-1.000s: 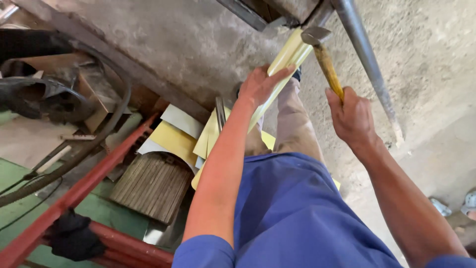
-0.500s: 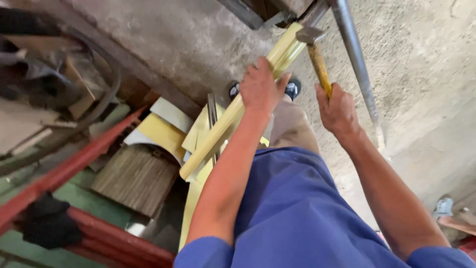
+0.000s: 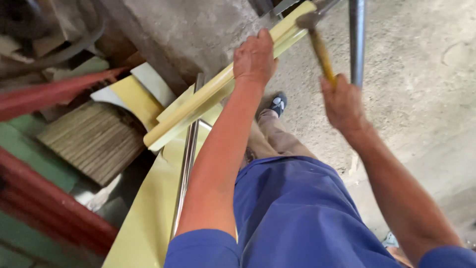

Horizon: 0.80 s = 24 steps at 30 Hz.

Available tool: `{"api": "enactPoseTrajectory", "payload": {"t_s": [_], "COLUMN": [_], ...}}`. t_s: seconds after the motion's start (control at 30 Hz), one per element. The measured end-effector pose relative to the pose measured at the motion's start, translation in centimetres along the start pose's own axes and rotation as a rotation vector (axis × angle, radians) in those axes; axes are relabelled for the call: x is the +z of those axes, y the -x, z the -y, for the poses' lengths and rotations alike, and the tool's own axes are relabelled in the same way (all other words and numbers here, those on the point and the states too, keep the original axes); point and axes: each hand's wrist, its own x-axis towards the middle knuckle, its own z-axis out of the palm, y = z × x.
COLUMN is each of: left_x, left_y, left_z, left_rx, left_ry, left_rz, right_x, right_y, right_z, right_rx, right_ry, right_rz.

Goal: Shaping a yellow sheet of metal around a cylindrical metal pipe using a hammer and a metal strip to tuck the edges.

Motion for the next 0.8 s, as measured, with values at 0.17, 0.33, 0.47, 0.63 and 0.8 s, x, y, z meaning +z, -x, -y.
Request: {"api": "enactPoseTrajectory", "payload": {"t_s": [0.17, 0.33, 0.47, 0.63, 0.8], "left_x": [0.6, -0.7, -0.6, -0.5, 0.6], "left_y": [-0.2, -0.2, -0.2, -0.3, -0.1], "left_z": [0.3, -0.1, 0.0, 0.1, 0.7], "left_rx": [0.001, -0.001, -0.035, 0.013, 0.03], "left_ry": [-0.018, -0.019, -0.005, 0.014, 0.003], "left_rz": [-0.037, -0.019, 0.052, -0.019, -0.016], "right_x": [-2.3, 0.4, -0.7, 1.0, -0.9], "right_y": [0.8, -1.8, -0.3, -1.2, -0.3], "right_z": [2.2, -0.6, 0.2, -2.7, 0.6], "right_rx": [-0.015, -0.011, 0.046, -0.118, 0.042], "right_ry": [-0.132, -0.068, 0.024, -0.101, -0.002], "right_rz": [-0.021, 0.037, 0.105, -0.018, 0.034]}}
